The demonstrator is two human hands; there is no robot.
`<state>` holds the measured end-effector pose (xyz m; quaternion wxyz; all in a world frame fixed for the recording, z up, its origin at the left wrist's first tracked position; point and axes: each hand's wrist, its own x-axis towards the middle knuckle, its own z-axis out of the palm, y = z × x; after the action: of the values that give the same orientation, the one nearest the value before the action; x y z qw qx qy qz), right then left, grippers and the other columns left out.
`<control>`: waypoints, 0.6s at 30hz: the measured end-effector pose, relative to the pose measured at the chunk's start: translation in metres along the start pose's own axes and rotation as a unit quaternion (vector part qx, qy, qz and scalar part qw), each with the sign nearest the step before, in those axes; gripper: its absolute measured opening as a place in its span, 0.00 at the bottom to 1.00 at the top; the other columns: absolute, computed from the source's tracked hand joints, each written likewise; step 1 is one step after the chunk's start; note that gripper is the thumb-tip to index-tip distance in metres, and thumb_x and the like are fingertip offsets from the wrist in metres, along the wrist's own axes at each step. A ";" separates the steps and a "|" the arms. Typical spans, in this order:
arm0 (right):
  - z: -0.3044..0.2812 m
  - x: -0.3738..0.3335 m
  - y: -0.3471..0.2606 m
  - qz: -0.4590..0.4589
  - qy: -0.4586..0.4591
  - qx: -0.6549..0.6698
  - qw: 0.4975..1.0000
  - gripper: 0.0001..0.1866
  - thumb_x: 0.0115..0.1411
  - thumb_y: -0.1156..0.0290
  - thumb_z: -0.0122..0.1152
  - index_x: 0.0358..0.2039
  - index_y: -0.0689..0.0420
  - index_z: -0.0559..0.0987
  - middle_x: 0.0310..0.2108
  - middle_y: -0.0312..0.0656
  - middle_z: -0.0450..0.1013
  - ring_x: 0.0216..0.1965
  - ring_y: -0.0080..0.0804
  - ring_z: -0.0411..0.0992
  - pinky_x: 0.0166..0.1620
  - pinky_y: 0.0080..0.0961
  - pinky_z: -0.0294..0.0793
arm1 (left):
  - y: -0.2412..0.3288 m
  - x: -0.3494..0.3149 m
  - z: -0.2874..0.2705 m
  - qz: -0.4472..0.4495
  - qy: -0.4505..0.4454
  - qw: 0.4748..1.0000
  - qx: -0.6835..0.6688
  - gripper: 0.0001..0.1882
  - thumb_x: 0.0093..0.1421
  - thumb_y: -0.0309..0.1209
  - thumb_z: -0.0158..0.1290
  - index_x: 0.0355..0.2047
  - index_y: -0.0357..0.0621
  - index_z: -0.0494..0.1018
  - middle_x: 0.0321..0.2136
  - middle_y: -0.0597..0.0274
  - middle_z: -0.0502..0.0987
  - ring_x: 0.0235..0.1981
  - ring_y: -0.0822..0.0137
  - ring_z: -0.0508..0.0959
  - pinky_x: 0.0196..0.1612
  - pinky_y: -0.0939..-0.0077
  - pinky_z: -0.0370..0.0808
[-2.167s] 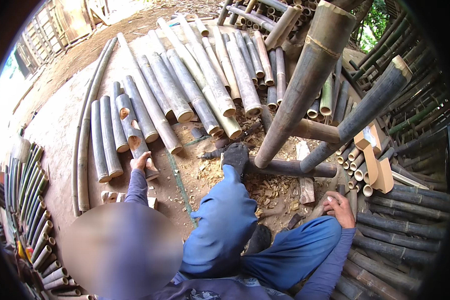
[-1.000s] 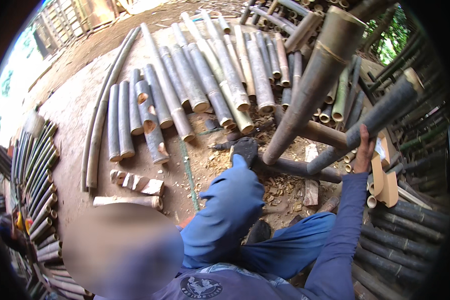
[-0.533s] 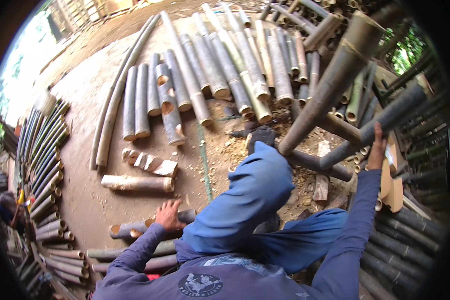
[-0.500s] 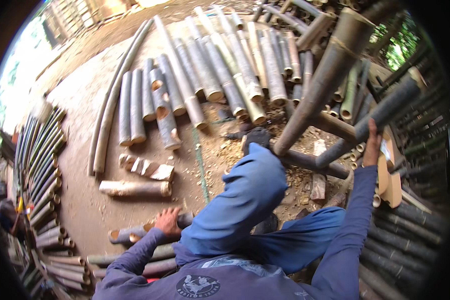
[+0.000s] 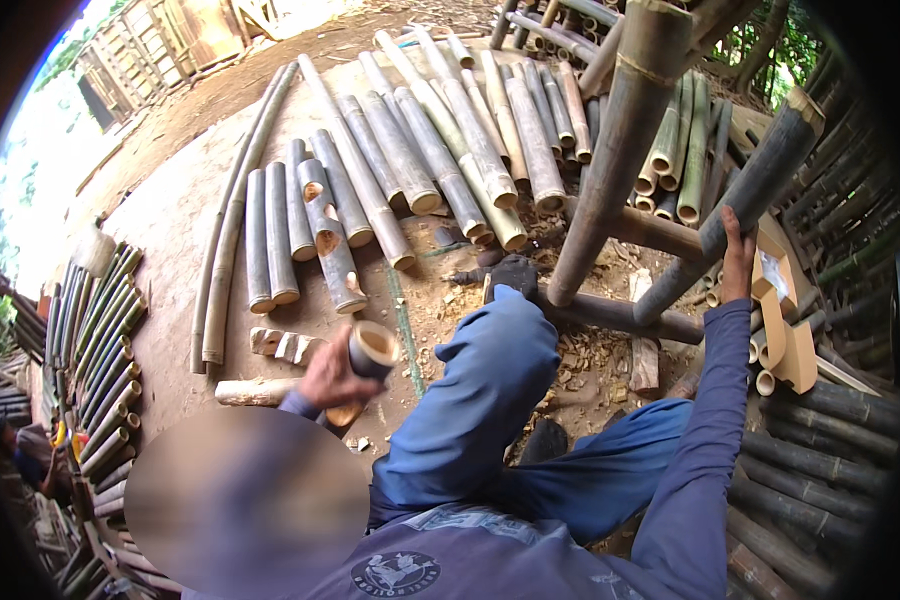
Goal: The person carves holes into bamboo poles using a knife and assembles them by inserting the ends of other poles into the openings to form a structure.
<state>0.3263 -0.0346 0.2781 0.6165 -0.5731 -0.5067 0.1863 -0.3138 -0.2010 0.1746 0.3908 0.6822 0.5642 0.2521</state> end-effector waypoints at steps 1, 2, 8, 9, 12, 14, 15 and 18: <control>0.009 0.000 -0.001 -0.003 -0.001 0.000 1.000 0.39 0.62 0.46 0.69 0.64 0.60 0.71 0.60 0.40 0.71 0.61 0.34 0.68 0.67 0.29 0.60 | 0.021 0.016 -0.017 0.067 0.044 0.995 -0.064 0.42 0.38 0.36 0.75 0.54 0.38 0.70 0.42 0.50 0.81 0.44 0.55 0.83 0.52 0.62 0.79; 0.014 -0.001 -0.001 -0.008 0.002 -0.006 1.000 0.39 0.62 0.46 0.69 0.64 0.60 0.71 0.60 0.40 0.71 0.61 0.34 0.68 0.67 0.29 0.60 | 0.057 0.026 -0.031 0.066 0.060 0.989 -0.117 0.40 0.39 0.34 0.74 0.54 0.38 0.70 0.42 0.53 0.81 0.45 0.59 0.82 0.52 0.65 0.79; 0.029 -0.002 -0.009 -0.031 -0.011 -0.005 0.999 0.35 0.61 0.47 0.70 0.58 0.60 0.72 0.52 0.42 0.73 0.55 0.33 0.70 0.62 0.31 0.65 | 0.132 0.071 -0.054 0.142 0.169 0.957 -0.190 0.37 0.42 0.28 0.74 0.54 0.35 0.73 0.44 0.58 0.82 0.44 0.66 0.83 0.52 0.69 0.80; 0.028 -0.002 -0.011 -0.029 -0.018 -0.006 0.999 0.35 0.61 0.48 0.71 0.57 0.61 0.72 0.51 0.41 0.74 0.53 0.33 0.71 0.61 0.30 0.66 | 0.140 0.077 -0.054 0.156 0.196 0.946 -0.208 0.35 0.43 0.28 0.74 0.53 0.34 0.74 0.43 0.57 0.83 0.43 0.65 0.83 0.50 0.69 0.81; 0.004 0.012 -0.009 -0.019 -0.057 -0.014 0.998 0.37 0.60 0.49 0.73 0.59 0.61 0.70 0.50 0.42 0.73 0.51 0.31 0.71 0.58 0.29 0.68 | 0.164 0.102 -0.053 0.194 0.256 0.911 -0.257 0.31 0.46 0.27 0.73 0.52 0.34 0.76 0.41 0.56 0.84 0.40 0.65 0.85 0.46 0.69 0.84; 0.004 0.013 -0.020 -0.129 0.012 -0.086 0.988 0.39 0.59 0.50 0.74 0.61 0.61 0.68 0.50 0.43 0.72 0.49 0.34 0.71 0.57 0.31 0.69 | 0.186 0.112 -0.065 0.220 0.277 0.907 -0.230 0.29 0.48 0.26 0.73 0.50 0.34 0.76 0.38 0.56 0.85 0.37 0.65 0.85 0.44 0.71 0.84; 0.001 0.012 -0.029 -0.184 0.048 -0.126 0.974 0.40 0.59 0.50 0.74 0.62 0.61 0.67 0.50 0.44 0.71 0.48 0.35 0.71 0.56 0.32 0.69 | 0.201 0.119 -0.064 0.229 0.253 0.902 -0.264 0.31 0.47 0.27 0.74 0.52 0.34 0.75 0.40 0.55 0.85 0.39 0.65 0.85 0.45 0.71 0.84; 0.037 -0.039 -0.133 -0.217 0.130 -0.096 0.963 0.44 0.57 0.50 0.73 0.65 0.60 0.64 0.50 0.48 0.69 0.47 0.37 0.70 0.52 0.34 0.73 | 0.243 0.140 -0.061 0.303 0.246 0.901 -0.191 0.36 0.45 0.29 0.76 0.54 0.35 0.72 0.43 0.53 0.84 0.43 0.64 0.85 0.49 0.69 0.83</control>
<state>0.2326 -0.0838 0.3750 0.6447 -0.5254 -0.5498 -0.0780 -0.1897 -0.0650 0.3941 0.2673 0.6487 0.3496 0.6210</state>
